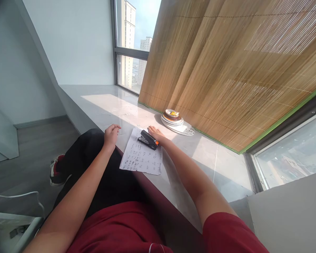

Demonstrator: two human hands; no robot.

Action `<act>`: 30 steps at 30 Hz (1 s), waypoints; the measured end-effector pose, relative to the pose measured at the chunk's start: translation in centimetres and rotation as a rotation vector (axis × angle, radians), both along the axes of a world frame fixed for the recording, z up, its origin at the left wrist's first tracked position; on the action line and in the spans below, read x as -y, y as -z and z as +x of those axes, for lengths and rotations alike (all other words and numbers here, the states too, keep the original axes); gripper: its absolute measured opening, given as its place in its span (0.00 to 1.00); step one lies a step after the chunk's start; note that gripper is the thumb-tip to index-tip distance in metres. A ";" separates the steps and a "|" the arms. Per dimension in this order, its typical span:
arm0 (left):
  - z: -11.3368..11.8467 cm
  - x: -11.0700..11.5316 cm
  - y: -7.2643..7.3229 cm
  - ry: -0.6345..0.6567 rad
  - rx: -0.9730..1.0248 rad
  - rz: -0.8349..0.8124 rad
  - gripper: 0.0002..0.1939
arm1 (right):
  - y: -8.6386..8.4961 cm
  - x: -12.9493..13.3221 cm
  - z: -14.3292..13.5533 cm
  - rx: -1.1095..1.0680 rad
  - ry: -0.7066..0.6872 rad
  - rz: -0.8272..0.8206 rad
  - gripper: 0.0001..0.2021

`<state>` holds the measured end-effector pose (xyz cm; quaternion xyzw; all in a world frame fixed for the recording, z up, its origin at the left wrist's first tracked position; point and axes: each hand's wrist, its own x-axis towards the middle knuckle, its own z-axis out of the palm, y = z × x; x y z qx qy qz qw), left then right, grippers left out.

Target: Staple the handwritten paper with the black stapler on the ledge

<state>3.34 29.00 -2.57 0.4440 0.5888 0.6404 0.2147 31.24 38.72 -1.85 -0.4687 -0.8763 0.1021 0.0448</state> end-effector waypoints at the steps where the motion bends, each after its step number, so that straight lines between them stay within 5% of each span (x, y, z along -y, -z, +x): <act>1: 0.1 0.1 -0.1 0.005 -0.033 -0.002 0.10 | 0.0 0.2 1.1 0.020 0.016 -0.005 0.30; 5: 1.6 1.0 -1.0 0.071 -0.274 0.046 0.12 | 0.1 0.9 4.4 0.074 0.060 -0.006 0.31; 10: 5.8 2.8 -1.5 0.469 -0.659 0.107 0.16 | 0.2 1.0 4.3 0.055 0.097 -0.022 0.32; 13: 7.4 3.4 -1.1 0.579 -0.844 -0.012 0.18 | -0.1 1.2 4.1 -0.062 0.131 0.004 0.31; 20: 7.5 3.2 -0.2 0.568 -0.956 -0.093 0.19 | -1.1 6.1 6.7 -0.678 0.336 0.306 0.32; 26: 7.3 3.3 -0.6 0.586 -0.900 -0.110 0.22 | -0.9 11.4 6.7 -0.604 0.119 0.149 0.24; 30: 7.0 3.4 -0.9 0.596 -0.820 -0.198 0.40 | -0.4 11.4 6.8 -0.577 0.083 0.239 0.17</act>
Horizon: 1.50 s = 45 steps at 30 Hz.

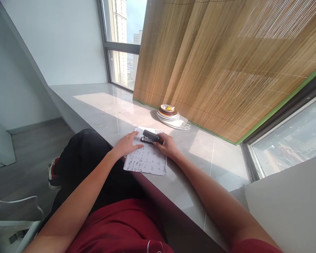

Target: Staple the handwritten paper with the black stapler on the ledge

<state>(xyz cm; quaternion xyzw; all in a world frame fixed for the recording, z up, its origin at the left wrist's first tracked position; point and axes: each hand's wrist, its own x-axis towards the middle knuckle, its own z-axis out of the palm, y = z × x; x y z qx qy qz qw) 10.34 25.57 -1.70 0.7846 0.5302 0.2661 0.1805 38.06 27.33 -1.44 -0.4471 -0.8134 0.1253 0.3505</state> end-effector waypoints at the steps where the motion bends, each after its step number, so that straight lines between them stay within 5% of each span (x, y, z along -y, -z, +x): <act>1: -0.1 0.0 0.0 -0.005 0.004 -0.017 0.43 | 0.1 -0.2 0.1 -0.024 0.017 0.002 0.17; 6: -0.1 0.0 0.0 -0.009 -0.020 -0.022 0.43 | -0.3 -0.2 0.2 -0.115 0.015 -0.010 0.20; 9: -0.1 0.1 -0.2 -0.006 -0.039 -0.027 0.42 | -0.7 0.5 -0.1 -0.263 0.139 0.110 0.16; 12: -0.1 0.2 -0.4 -0.011 -0.047 -0.038 0.41 | -0.8 1.1 -0.3 -0.326 0.240 0.168 0.23; 20: -0.2 0.3 -0.6 -0.049 -0.007 -0.082 0.41 | -0.3 0.7 -0.5 -0.423 0.303 -0.091 0.26; 27: -0.2 0.4 -0.7 -0.058 0.039 -0.079 0.38 | -0.8 0.6 -0.7 -0.290 0.238 0.111 0.20; 31: -0.2 0.1 -0.4 -0.062 0.064 -0.061 0.38 | -0.7 0.2 -1.7 -0.124 0.048 0.018 0.19; 34: -0.3 0.0 -0.3 -0.070 0.106 -0.076 0.40 | -0.2 0.3 -2.3 -0.019 0.041 0.024 0.14; 37: -0.3 0.1 -0.7 -0.097 0.251 -0.083 0.46 | 0.1 1.0 -2.3 -0.012 0.106 0.250 0.10; 41: 0.0 0.5 -1.6 -0.123 0.800 -0.052 0.28 | -0.1 2.5 -1.9 0.088 0.022 0.517 0.13; 45: 0.6 0.9 -2.5 -0.090 1.259 -0.431 0.25 | -0.4 3.8 -2.0 0.291 -0.170 0.506 0.17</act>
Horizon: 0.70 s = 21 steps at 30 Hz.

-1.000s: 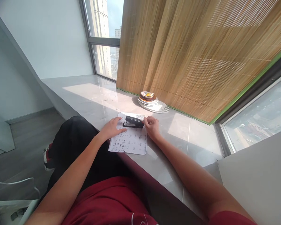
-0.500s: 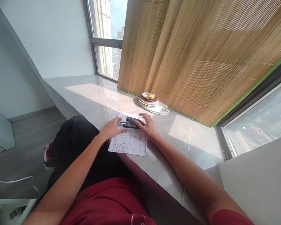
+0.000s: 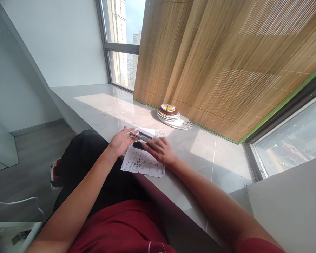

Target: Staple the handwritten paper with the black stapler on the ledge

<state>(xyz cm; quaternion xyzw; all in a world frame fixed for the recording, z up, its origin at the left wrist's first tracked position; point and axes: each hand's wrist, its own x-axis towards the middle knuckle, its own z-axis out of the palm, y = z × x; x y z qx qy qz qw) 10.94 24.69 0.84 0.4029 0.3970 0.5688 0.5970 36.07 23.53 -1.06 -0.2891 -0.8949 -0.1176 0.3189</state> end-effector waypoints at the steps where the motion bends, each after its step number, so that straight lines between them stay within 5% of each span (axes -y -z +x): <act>1: 0.1 0.1 -0.1 0.025 0.067 -0.058 0.22 | -0.1 0.2 -0.1 0.023 -0.009 -0.024 0.16; 8: -0.2 -0.2 0.1 -0.153 0.211 -0.107 0.07 | -0.6 0.3 -1.7 -0.325 0.215 -0.024 0.10; 15: -1.1 0.9 -0.6 -0.362 0.019 0.146 0.11 | 0.2 -0.9 -1.8 -0.375 0.294 -0.383 0.13; 18: -1.0 2.0 -1.7 -0.277 -0.135 0.205 0.16 | -0.2 -0.7 -1.8 -0.356 0.220 -0.260 0.22; 21: -0.9 3.1 -2.9 0.015 -0.302 0.228 0.24 | -1.0 0.3 -2.2 -0.311 0.069 -0.077 0.27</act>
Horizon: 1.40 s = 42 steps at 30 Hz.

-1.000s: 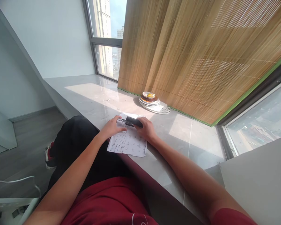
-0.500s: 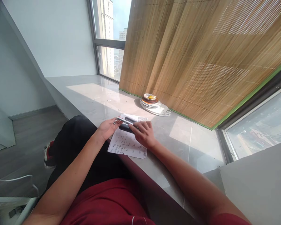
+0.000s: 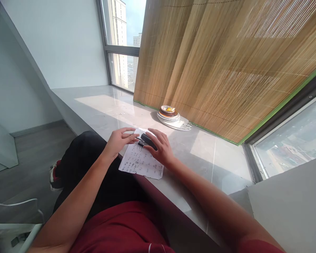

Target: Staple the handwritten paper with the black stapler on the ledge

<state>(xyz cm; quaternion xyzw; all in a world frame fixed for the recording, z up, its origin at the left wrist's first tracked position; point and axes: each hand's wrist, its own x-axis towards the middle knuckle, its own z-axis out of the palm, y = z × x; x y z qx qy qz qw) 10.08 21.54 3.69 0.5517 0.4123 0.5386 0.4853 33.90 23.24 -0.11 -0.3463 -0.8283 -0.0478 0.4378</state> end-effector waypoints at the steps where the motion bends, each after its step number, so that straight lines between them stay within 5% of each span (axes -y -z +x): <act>1: 0.1 0.4 -0.3 0.107 -0.054 -0.015 0.26 | -0.2 0.4 -0.2 0.030 -0.063 0.030 0.25; 3: 0.2 0.9 -0.6 0.271 -0.131 -0.033 0.28 | -0.2 0.9 -0.5 0.078 -0.194 0.060 0.22; 6: 0.5 1.3 -0.6 0.350 -0.161 -0.035 0.31 | 0.1 1.1 -0.7 0.076 -0.311 0.103 0.20; 12: 1.1 1.7 -0.9 0.355 -0.136 -0.029 0.31 | -0.4 0.6 -0.6 0.084 -0.252 0.113 0.12; 14: 1.2 1.7 -0.9 0.231 -0.100 0.002 0.25 | -0.7 0.0 0.1 0.054 -0.150 0.090 0.11; 18: 0.8 0.8 -0.2 -0.294 -0.007 0.132 0.12 | -0.3 -3.1 3.8 -0.104 0.212 0.013 0.13; 21: -0.2 -0.6 1.0 -0.460 -0.014 0.176 0.08 | 1.2 -6.4 7.4 -0.080 0.431 -0.189 0.16; 27: -1.4 -3.0 3.9 -0.523 -0.297 0.154 0.07 | 3.9 -9.5 9.6 0.030 0.507 -0.424 0.12; 34: -1.9 -4.8 4.9 -0.438 -0.534 0.105 0.08 | 3.6 -9.6 9.3 0.027 0.593 -0.505 0.21; 38: -2.4 -8.4 4.9 -0.462 -0.764 0.074 0.07 | 3.5 -9.7 9.7 -0.003 0.609 -0.557 0.22; 42: -2.6 -13.5 4.4 -0.427 -1.085 0.198 0.19 | 3.5 -9.3 9.1 0.146 0.633 -0.536 0.25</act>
